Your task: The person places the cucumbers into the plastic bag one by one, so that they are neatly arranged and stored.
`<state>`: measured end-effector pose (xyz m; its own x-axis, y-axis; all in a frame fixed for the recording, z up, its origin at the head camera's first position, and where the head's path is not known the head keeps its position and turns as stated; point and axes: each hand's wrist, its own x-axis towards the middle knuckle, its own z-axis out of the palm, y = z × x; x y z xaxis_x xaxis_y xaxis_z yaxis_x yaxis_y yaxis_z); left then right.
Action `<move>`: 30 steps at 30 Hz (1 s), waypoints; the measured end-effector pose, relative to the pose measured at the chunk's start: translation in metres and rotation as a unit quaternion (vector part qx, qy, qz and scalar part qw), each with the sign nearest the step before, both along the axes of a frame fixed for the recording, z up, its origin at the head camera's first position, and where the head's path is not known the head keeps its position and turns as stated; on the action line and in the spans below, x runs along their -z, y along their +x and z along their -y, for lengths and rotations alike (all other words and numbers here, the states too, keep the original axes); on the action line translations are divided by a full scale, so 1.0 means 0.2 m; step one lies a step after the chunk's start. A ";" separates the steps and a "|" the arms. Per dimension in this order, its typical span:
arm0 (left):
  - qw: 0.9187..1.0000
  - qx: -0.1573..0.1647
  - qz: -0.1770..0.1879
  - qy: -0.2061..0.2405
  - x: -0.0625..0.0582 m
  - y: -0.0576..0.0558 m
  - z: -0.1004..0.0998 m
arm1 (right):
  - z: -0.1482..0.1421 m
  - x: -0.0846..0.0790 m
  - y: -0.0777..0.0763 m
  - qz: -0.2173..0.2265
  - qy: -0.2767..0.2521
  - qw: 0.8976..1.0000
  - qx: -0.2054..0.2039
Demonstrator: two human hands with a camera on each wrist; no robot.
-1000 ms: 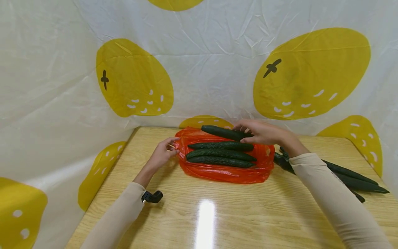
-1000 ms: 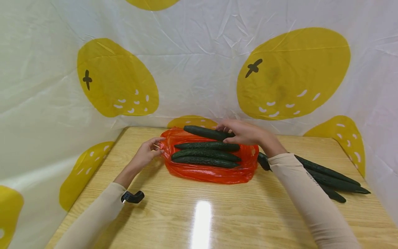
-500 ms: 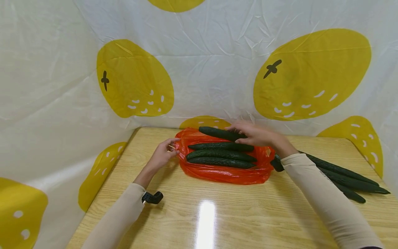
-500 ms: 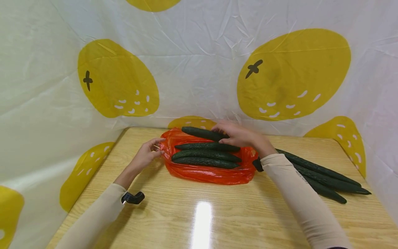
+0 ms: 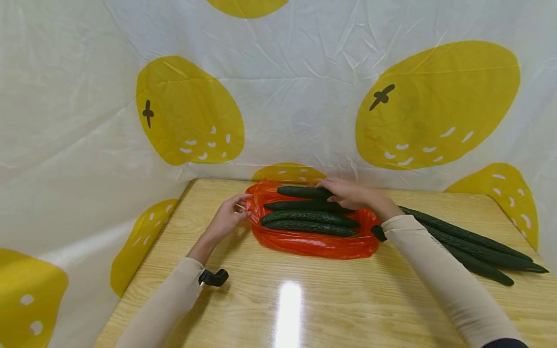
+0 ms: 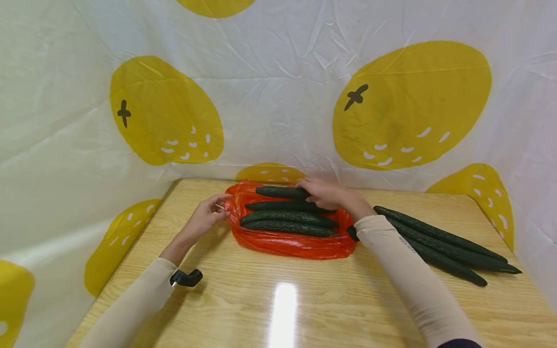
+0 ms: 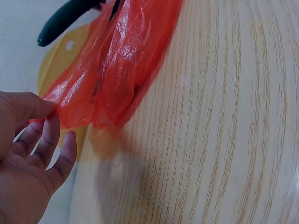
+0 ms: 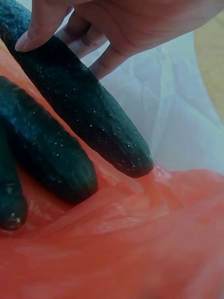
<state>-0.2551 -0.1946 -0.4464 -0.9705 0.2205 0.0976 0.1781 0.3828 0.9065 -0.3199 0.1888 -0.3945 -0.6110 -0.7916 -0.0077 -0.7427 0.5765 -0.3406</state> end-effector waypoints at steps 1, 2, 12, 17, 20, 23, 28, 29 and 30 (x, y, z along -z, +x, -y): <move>1.000 0.000 0.001 -0.001 0.00 0.00 0.00 | 0.00 0.01 0.00 0.004 0.005 1.000 0.001; 1.000 0.000 0.003 -0.001 0.00 0.00 0.00 | 0.01 0.01 0.00 0.006 0.008 1.000 0.002; 1.000 0.008 0.008 -0.003 -0.14 0.09 -0.05 | 0.04 0.02 0.00 0.019 0.033 0.999 0.010; 1.000 0.008 0.001 0.000 -0.17 0.11 -0.05 | 0.06 0.02 -0.01 0.010 0.064 0.998 0.018; 1.000 0.008 0.003 0.000 -0.16 0.11 -0.05 | 0.07 0.02 -0.03 -0.014 0.070 0.997 0.018; 1.000 0.008 0.007 -0.001 -0.14 0.09 -0.04 | 0.07 0.04 -0.04 -0.023 0.076 0.997 0.025; 1.000 0.007 0.004 -0.004 -0.03 0.01 -0.01 | 0.07 0.05 -0.06 -0.024 0.110 0.993 0.039; 1.000 0.005 0.002 -0.004 -0.01 0.00 -0.01 | 0.07 0.05 -0.06 -0.025 0.116 0.992 0.041; 1.000 0.004 0.000 -0.003 -0.01 0.00 -0.01 | 0.08 0.05 -0.06 -0.032 0.121 0.991 0.042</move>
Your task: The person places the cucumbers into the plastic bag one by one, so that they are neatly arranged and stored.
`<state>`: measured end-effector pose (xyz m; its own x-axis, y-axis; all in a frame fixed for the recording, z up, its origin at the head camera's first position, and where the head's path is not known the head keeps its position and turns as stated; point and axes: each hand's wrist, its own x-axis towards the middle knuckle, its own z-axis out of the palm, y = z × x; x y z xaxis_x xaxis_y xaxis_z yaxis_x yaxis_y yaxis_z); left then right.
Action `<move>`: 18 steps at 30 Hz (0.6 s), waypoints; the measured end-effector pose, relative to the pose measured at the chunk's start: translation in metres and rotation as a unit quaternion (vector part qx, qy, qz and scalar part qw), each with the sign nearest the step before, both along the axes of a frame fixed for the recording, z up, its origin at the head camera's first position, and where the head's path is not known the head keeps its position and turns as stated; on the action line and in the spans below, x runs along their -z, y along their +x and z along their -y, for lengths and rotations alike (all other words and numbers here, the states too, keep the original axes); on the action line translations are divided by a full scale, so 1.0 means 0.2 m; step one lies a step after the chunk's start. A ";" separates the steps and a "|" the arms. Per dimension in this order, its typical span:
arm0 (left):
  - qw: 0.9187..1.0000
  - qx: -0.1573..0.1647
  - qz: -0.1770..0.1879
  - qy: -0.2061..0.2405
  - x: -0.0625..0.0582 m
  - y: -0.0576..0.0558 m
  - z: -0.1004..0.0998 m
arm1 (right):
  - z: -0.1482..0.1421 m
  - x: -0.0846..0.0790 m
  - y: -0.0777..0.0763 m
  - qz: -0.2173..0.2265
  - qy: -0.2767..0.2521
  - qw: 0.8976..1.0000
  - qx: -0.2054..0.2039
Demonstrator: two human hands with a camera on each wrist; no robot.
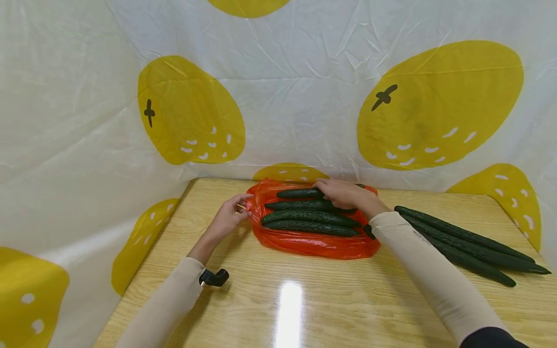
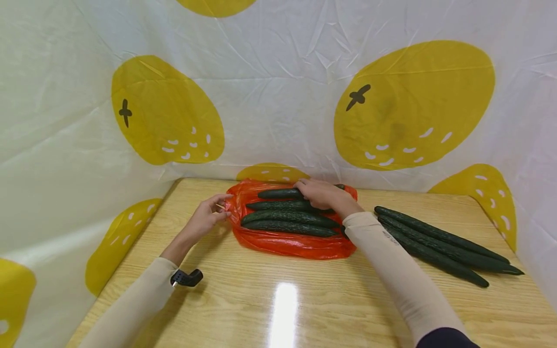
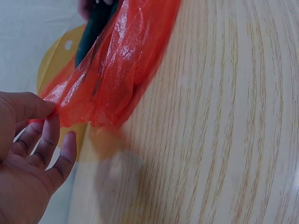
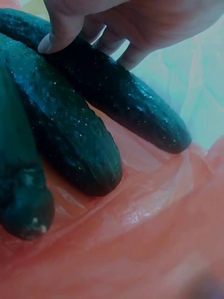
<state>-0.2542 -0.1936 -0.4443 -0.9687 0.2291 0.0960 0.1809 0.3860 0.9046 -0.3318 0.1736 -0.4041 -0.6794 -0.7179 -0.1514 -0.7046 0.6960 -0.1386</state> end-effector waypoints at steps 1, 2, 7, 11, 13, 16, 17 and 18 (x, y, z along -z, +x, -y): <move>1.000 -0.001 -0.001 0.001 0.00 0.00 0.00 | 0.00 0.00 0.00 -0.006 0.005 1.000 0.001; 1.000 -0.002 -0.002 0.002 0.00 0.00 0.00 | 0.00 0.01 0.00 -0.014 0.009 1.000 0.001; 1.000 -0.006 -0.001 0.002 0.00 0.01 0.00 | 0.02 0.04 -0.02 -0.060 0.006 0.998 -0.006; 1.000 -0.007 0.001 0.002 0.00 0.01 0.00 | 0.02 0.06 -0.03 -0.068 -0.014 0.998 0.003; 1.000 -0.004 0.000 0.003 0.00 0.01 0.00 | 0.03 0.07 -0.04 -0.065 -0.030 0.997 0.008; 1.000 -0.002 0.000 0.001 0.00 0.01 0.00 | 0.03 0.08 -0.04 -0.055 -0.058 0.997 0.010; 1.000 -0.002 0.000 0.000 0.00 0.01 0.00 | 0.03 0.09 -0.04 -0.049 -0.069 0.996 0.011; 1.000 -0.001 0.002 -0.001 0.00 0.01 0.00 | 0.03 0.09 -0.04 -0.041 -0.079 0.996 0.012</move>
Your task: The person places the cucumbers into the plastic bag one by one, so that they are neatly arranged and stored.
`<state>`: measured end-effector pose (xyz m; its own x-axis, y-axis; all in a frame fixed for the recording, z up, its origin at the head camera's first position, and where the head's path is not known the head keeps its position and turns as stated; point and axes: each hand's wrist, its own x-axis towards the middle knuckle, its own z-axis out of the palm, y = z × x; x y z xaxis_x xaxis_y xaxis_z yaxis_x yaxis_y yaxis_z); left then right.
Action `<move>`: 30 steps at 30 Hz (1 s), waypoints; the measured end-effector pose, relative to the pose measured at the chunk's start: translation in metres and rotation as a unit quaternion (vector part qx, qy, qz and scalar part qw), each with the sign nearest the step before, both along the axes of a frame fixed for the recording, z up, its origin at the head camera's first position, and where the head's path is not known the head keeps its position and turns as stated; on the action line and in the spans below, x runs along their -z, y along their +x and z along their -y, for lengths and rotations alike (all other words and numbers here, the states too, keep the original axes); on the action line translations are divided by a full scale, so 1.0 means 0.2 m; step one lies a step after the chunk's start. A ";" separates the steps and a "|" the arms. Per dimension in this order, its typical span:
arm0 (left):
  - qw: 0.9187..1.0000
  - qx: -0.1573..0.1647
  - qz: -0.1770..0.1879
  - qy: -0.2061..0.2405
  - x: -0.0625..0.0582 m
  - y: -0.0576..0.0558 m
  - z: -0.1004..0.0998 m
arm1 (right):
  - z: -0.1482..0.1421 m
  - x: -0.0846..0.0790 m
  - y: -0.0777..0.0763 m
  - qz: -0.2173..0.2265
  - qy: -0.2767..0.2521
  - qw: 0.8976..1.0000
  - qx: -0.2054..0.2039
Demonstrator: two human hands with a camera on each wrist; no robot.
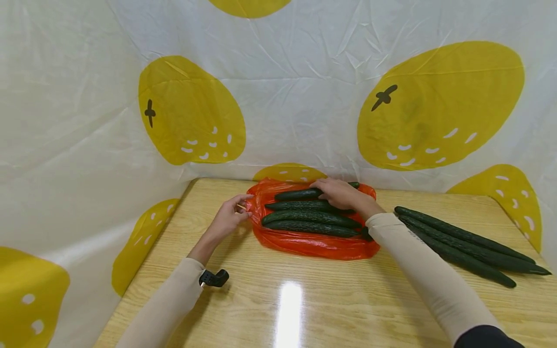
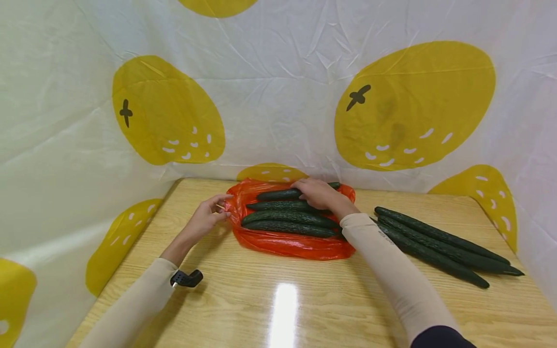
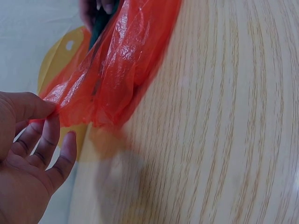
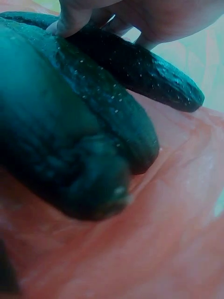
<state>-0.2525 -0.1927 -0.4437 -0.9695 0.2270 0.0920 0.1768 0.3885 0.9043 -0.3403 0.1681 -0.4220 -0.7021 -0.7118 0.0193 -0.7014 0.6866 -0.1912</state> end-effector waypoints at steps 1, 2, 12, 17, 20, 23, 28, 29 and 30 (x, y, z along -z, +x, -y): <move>1.000 0.001 0.002 -0.001 0.00 0.00 0.00 | 0.00 0.00 0.00 0.009 -0.009 1.000 0.003; 1.000 0.002 0.003 -0.003 -0.01 0.00 -0.01 | 0.00 0.01 0.00 0.019 -0.018 1.000 0.006; 1.000 0.004 0.005 -0.004 -0.03 0.02 -0.01 | -0.02 0.03 -0.02 0.088 -0.073 0.993 0.020; 1.000 -0.001 -0.006 -0.001 0.01 0.00 0.00 | -0.03 0.04 -0.02 0.112 -0.091 0.989 0.015; 1.000 -0.002 -0.006 -0.001 0.01 0.01 0.00 | -0.03 0.05 -0.03 0.119 -0.097 0.988 0.014; 1.000 -0.004 -0.005 -0.002 0.00 0.02 0.00 | -0.03 0.05 -0.04 0.124 -0.095 0.988 0.012; 1.000 -0.005 -0.008 0.001 0.00 0.02 0.00 | -0.04 0.06 -0.04 0.117 -0.077 0.990 0.000; 1.000 -0.005 -0.007 0.003 0.00 0.01 0.00 | -0.05 0.06 -0.04 0.116 -0.076 0.990 -0.004; 1.000 -0.005 -0.007 0.004 0.00 0.01 0.00 | -0.05 0.06 -0.04 0.117 -0.078 0.990 -0.007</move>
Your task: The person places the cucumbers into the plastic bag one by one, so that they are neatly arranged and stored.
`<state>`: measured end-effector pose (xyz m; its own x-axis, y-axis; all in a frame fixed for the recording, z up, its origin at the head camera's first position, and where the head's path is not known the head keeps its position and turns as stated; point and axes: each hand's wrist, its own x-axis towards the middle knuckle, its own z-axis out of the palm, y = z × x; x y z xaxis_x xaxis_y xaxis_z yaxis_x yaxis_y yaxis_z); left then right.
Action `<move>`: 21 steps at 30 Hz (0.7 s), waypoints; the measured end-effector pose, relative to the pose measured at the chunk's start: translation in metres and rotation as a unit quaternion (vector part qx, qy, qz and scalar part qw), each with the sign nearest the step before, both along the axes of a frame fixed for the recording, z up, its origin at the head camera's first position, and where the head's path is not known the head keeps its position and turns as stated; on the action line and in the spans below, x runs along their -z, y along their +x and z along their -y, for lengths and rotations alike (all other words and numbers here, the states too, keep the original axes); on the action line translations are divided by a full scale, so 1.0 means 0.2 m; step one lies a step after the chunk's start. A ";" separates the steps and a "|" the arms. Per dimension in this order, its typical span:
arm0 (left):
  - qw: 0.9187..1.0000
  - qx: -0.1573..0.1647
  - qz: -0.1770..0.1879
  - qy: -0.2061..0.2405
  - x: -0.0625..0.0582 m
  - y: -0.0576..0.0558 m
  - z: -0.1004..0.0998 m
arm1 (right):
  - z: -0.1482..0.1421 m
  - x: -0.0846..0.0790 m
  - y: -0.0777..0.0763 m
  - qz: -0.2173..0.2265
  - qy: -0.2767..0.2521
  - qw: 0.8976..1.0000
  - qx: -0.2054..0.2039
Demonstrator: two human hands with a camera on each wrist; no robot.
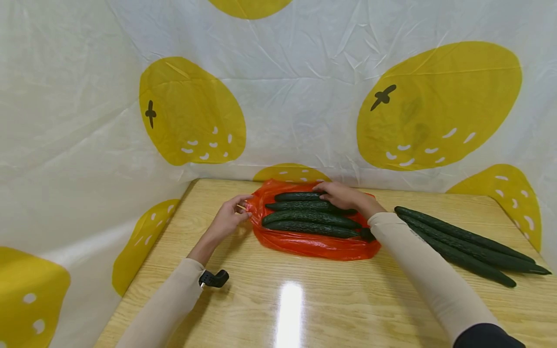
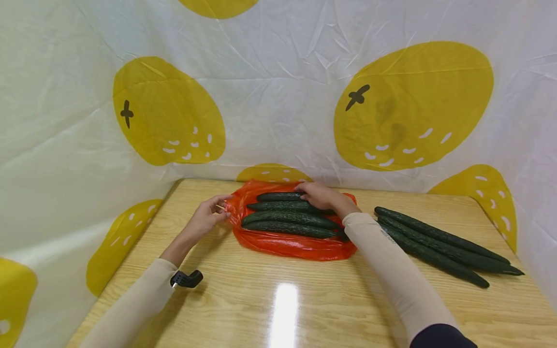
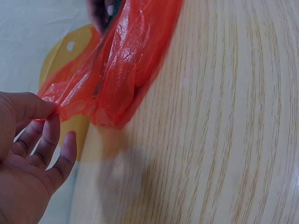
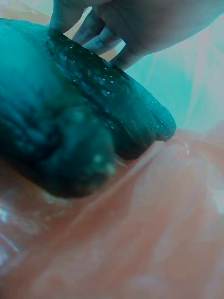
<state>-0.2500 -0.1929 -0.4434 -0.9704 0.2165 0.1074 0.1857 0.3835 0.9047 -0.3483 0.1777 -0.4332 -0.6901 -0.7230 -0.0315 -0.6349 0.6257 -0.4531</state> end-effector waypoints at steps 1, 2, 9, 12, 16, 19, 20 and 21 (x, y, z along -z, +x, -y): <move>1.000 0.000 0.001 0.001 0.00 0.00 0.00 | -0.01 0.00 0.00 0.000 -0.003 1.000 -0.002; 1.000 0.000 0.001 0.000 0.00 0.00 0.00 | -0.01 0.00 0.01 0.005 -0.008 1.000 -0.001; 1.000 0.007 0.002 -0.010 -0.04 0.02 0.00 | -0.07 -0.04 0.03 0.040 -0.029 0.998 0.025; 1.000 0.006 0.001 -0.011 -0.04 0.01 0.01 | -0.09 -0.07 0.05 0.043 -0.038 0.998 0.023; 1.000 0.001 -0.005 -0.007 -0.01 0.00 0.02 | -0.13 -0.07 0.06 0.059 -0.037 0.997 0.026; 1.000 0.001 -0.005 -0.006 0.00 0.00 0.01 | -0.16 -0.08 0.07 0.067 -0.030 0.997 0.028; 1.000 0.000 -0.004 -0.005 0.00 0.00 0.01 | -0.17 -0.08 0.08 0.071 -0.030 0.997 0.030; 1.000 0.001 -0.005 -0.005 0.00 0.01 0.01 | -0.19 -0.08 0.09 0.071 -0.028 0.997 0.032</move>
